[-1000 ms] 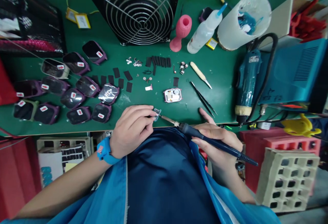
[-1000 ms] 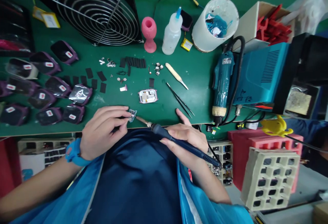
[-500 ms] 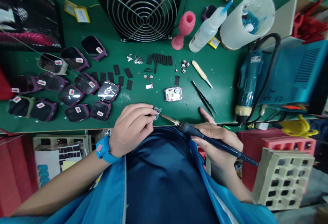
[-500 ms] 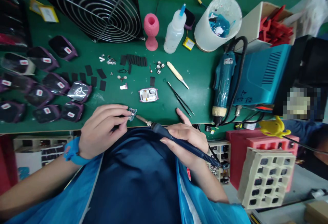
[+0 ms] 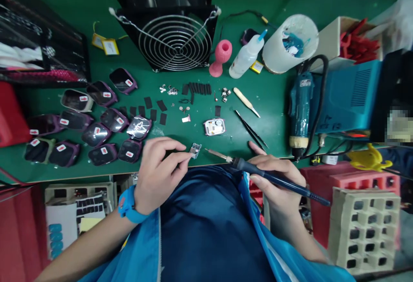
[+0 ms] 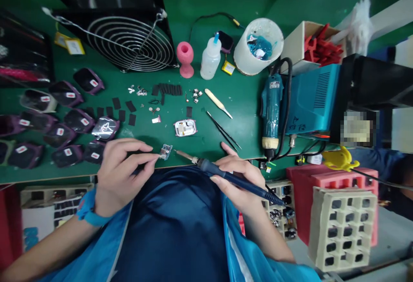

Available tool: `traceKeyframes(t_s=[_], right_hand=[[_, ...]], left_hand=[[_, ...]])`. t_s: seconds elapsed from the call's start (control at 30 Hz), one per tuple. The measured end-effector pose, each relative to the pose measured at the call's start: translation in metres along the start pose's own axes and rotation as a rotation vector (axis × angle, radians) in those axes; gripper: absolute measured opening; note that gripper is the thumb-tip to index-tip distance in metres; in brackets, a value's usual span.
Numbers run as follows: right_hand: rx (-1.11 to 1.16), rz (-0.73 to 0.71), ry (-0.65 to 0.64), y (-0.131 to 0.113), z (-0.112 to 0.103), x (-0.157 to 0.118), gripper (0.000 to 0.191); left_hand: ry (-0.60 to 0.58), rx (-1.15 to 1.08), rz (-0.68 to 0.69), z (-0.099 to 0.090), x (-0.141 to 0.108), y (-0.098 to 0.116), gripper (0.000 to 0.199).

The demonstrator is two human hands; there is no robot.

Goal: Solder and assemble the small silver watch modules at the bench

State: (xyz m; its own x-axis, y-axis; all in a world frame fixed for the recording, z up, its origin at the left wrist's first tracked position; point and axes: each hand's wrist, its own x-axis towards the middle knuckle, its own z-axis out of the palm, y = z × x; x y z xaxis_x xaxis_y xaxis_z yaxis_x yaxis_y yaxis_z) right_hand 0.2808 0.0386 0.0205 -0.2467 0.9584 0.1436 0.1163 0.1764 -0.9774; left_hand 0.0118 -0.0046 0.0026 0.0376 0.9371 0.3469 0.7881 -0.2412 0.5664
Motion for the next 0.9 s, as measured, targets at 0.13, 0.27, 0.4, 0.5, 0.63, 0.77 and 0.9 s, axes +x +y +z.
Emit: traceKeyframes(t_s=[0.13,0.27,0.4,0.5,0.63,0.77,0.9], right_hand=[[-0.042,-0.034,-0.055,0.000,0.003,0.000,0.016],[-0.071,-0.107,-0.094,0.004,0.006,-0.001,0.020],[-0.079,-0.136,-0.098,0.006,0.006,0.000,0.020],[-0.071,-0.122,-0.114,0.006,0.005,0.001,0.019],[-0.064,-0.128,-0.109,0.006,0.006,0.000,0.020],[-0.079,-0.136,-0.114,0.006,0.006,0.001,0.020],[-0.087,-0.153,-0.146,0.004,0.004,0.003,0.024]], left_hand=[[0.042,0.096,-0.014,-0.009,0.000,0.000,0.021],[0.028,-0.112,-0.112,-0.014,-0.004,0.003,0.022],[0.010,-0.209,-0.204,-0.014,-0.007,0.005,0.015],[-0.002,-0.221,-0.180,-0.014,-0.006,0.004,0.014],[-0.099,-0.211,-0.062,-0.013,0.001,0.003,0.018],[-0.129,-0.213,0.006,-0.007,0.005,0.000,0.020],[-0.133,-0.202,0.029,-0.001,0.004,-0.003,0.021]])
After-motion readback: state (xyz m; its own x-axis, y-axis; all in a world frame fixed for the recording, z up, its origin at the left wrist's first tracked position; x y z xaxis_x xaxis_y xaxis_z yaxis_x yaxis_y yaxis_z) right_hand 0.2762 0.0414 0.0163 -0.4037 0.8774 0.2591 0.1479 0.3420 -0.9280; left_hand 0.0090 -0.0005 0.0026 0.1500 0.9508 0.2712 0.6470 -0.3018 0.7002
